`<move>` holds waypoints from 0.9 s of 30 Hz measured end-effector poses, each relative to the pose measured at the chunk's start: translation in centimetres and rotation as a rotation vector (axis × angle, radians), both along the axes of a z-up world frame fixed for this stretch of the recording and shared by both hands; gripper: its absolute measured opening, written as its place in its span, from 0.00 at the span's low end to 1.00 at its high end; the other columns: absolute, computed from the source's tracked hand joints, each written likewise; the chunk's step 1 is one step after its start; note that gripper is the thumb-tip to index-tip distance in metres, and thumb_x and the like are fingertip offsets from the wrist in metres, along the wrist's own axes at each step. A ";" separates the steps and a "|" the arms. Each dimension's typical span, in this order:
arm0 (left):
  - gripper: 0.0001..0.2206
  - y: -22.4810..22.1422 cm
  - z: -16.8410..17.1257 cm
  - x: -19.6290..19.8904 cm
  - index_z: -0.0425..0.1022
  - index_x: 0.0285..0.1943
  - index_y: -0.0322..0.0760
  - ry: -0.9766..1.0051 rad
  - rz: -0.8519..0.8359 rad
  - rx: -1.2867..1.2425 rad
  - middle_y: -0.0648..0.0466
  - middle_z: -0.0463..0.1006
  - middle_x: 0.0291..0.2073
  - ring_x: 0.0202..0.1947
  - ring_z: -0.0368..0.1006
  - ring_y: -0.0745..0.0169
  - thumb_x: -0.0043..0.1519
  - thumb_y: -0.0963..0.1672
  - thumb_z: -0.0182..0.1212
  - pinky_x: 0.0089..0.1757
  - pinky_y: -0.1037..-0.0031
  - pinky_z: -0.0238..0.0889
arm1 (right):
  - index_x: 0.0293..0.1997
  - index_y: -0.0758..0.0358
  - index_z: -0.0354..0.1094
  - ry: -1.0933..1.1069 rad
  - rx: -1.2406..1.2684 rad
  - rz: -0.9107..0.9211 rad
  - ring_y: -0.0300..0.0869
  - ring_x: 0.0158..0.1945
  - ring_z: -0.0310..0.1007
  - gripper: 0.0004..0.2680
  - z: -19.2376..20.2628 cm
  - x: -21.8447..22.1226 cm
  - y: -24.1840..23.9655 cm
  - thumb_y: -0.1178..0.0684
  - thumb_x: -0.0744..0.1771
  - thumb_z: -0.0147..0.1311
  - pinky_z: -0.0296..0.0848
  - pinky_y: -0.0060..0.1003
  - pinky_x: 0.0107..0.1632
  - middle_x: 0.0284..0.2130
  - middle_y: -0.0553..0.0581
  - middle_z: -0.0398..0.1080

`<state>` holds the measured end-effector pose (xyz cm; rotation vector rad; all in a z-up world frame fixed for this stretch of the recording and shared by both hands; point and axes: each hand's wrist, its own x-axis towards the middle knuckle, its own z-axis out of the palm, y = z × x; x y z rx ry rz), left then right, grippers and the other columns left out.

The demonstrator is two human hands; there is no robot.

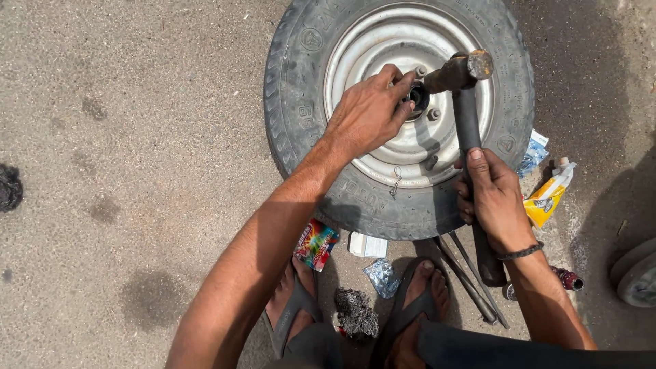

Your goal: Applying grease to a ball bearing and installing it into a wheel hub using a hammer and punch.

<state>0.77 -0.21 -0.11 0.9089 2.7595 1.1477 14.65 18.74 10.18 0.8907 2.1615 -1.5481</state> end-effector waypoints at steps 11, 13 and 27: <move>0.49 -0.8 -0.8 0.0 0.38 0.80 0.43 -0.243 0.071 0.173 0.44 0.80 0.50 0.48 0.80 0.46 0.49 0.42 0.64 0.54 0.61 0.72 | 0.38 0.63 0.61 0.057 0.147 0.179 0.33 0.18 0.57 0.16 0.1 0.3 -0.6 0.39 0.72 0.44 0.57 0.31 0.19 0.19 0.49 0.60; 0.47 -0.7 -1.5 -0.1 0.39 0.81 0.44 -0.278 0.075 0.207 0.45 0.81 0.51 0.46 0.81 0.47 0.51 0.40 0.61 0.55 0.61 0.72 | 0.39 0.63 0.59 0.112 0.107 0.162 0.33 0.18 0.57 0.16 0.9 0.5 -1.0 0.39 0.73 0.43 0.57 0.30 0.19 0.20 0.49 0.59; 0.25 -0.2 -2.4 0.8 0.74 0.67 0.47 -0.206 0.072 0.179 0.53 0.82 0.43 0.44 0.82 0.59 0.63 0.34 0.48 0.54 0.64 0.75 | 0.43 0.62 0.61 0.168 0.169 0.180 0.32 0.19 0.58 0.16 2.4 2.9 -1.1 0.38 0.73 0.41 0.58 0.28 0.20 0.21 0.48 0.60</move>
